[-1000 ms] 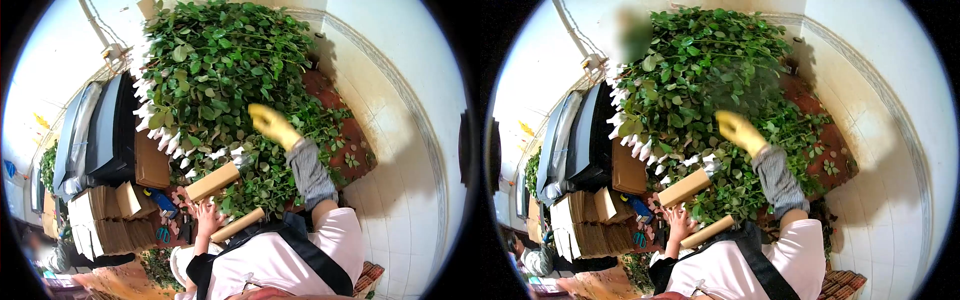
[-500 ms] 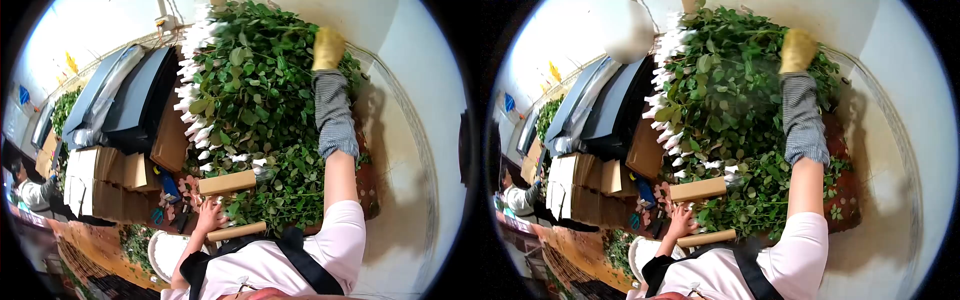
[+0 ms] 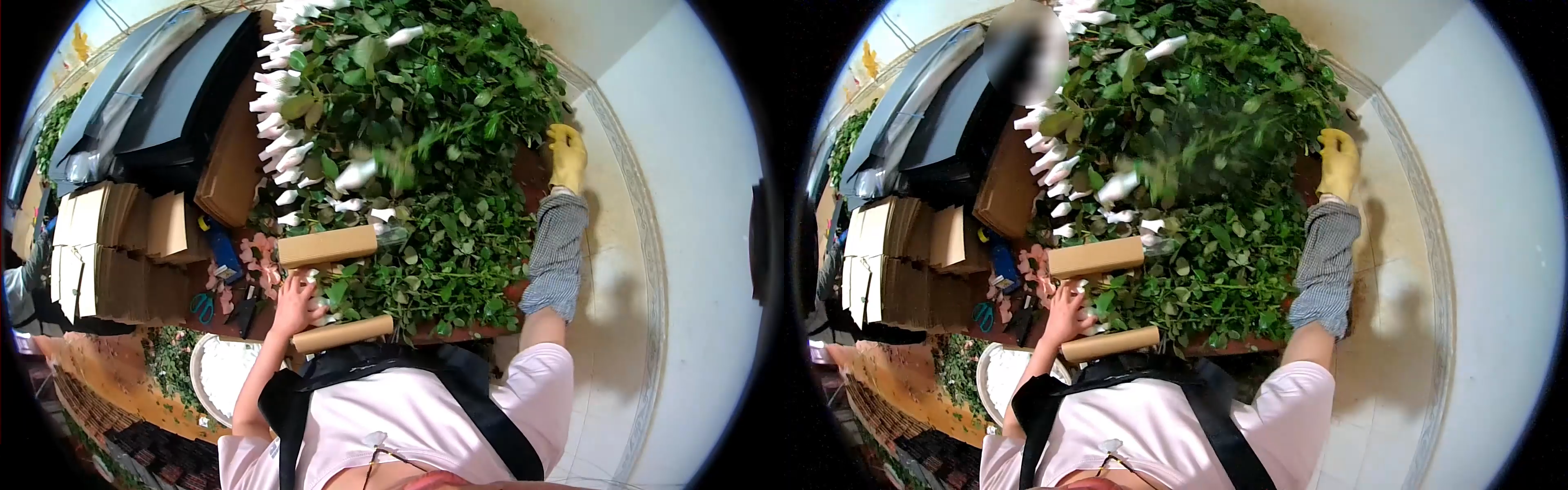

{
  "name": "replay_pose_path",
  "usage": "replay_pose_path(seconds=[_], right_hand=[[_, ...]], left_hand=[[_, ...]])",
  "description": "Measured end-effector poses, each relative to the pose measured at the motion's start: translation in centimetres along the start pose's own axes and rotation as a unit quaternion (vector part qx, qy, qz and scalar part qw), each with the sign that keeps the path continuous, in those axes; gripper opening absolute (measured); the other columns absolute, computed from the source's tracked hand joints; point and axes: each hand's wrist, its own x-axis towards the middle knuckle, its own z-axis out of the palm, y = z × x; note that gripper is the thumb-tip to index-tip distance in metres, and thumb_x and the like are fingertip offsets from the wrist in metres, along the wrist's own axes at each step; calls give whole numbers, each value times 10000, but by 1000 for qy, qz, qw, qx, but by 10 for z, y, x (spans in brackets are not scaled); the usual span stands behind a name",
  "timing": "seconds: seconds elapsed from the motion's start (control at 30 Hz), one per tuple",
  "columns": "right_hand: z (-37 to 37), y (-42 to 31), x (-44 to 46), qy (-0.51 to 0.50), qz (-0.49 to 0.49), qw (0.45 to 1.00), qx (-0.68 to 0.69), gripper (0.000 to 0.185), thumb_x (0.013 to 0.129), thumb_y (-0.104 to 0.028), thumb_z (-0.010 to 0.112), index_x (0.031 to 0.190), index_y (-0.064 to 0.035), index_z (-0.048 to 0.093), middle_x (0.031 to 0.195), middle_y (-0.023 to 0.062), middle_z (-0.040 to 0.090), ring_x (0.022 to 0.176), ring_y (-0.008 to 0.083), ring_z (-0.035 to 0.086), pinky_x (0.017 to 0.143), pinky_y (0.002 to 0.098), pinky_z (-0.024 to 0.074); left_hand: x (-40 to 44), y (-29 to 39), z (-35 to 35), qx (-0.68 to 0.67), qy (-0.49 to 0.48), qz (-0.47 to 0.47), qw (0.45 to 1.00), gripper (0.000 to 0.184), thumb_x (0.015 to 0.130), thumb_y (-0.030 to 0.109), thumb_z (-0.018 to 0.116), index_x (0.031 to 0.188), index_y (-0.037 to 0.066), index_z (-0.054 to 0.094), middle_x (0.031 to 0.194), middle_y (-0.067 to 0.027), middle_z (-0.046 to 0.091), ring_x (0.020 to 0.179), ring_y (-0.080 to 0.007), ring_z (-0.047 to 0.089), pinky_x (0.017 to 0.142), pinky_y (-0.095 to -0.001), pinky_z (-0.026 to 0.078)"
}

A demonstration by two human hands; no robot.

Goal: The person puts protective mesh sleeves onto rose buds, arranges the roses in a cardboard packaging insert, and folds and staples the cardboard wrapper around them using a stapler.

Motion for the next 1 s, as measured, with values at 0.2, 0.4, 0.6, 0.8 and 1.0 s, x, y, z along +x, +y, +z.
replay_pose_path(seconds=[0.2,0.4,0.6,0.8,1.0], right_hand=[[-64,-72,-112,35,43,984,171,220,998,-142,645,1139,24,672,1065,98,729,889,147,654,810,247,509],[-117,-22,-193,-86,18,992,89,222,989,-130,652,1170,-5,684,1072,75,714,914,148,643,863,272,512],[-86,-24,-292,-320,91,942,-50,198,956,-165,692,1124,-67,727,1086,55,709,987,161,630,902,304,498],[-51,55,-376,-243,288,926,42,200,963,-134,686,1133,-31,706,1101,87,724,961,170,661,854,335,528],[-51,27,-371,-277,-29,938,-208,136,928,-119,670,1040,-60,720,948,171,712,865,359,664,773,439,532]], left_hand=[[0,0,-1,-41,0,0,999,596,726,339,837,1210,59,631,1384,-245,468,1380,-467,363,1115,-557,353],[-1,-11,14,-58,19,12,998,670,733,368,831,1297,89,602,1510,-259,376,1410,-472,337,1128,-567,337],[-1,1,0,-73,21,-12,997,593,740,355,822,1250,106,649,1501,-225,400,1403,-441,366,1110,-557,358],[2,-5,-1,-86,20,31,996,596,751,336,827,1292,171,643,1476,-164,436,1407,-406,364,1106,-516,391],[-1,5,-10,-118,34,11,992,574,753,326,825,1273,167,641,1200,-145,534,1176,-379,501,1016,-500,420]])
